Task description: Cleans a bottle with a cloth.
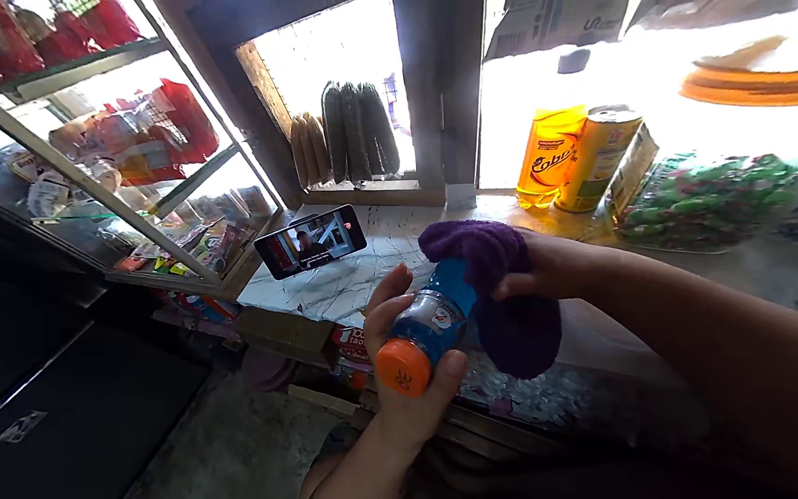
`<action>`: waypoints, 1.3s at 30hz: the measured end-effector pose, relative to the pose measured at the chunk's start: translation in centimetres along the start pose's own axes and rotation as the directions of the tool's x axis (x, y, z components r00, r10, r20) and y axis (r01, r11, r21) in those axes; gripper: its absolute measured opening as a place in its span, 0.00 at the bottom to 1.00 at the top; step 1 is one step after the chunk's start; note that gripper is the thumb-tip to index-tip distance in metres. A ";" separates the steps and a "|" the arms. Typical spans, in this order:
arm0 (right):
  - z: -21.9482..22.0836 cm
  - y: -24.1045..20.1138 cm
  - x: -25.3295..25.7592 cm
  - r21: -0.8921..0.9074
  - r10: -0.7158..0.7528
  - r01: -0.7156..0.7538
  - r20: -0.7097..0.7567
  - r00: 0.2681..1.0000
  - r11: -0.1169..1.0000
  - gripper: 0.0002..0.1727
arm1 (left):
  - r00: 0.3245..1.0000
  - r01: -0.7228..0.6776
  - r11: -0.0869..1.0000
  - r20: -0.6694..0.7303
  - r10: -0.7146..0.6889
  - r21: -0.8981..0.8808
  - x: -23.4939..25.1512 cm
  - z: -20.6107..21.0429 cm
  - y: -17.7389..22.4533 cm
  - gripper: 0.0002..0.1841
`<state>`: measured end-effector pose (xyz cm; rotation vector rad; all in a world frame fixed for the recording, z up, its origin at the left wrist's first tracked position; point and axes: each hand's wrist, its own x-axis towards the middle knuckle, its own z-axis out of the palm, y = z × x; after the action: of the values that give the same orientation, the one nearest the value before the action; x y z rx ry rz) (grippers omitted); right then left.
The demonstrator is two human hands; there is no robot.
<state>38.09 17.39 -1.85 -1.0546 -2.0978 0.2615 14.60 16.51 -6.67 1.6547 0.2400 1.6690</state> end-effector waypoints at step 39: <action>-0.3 -1.8 1.1 0.186 0.236 -0.224 -0.049 0.970 0.957 0.13 | 0.998 0.045 0.993 0.039 -0.050 0.113 0.8 -1.2 0.7 0.35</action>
<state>36.85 17.05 -0.17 -1.1811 -1.8499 0.5106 13.30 16.98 -5.80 1.7509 0.3561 1.6097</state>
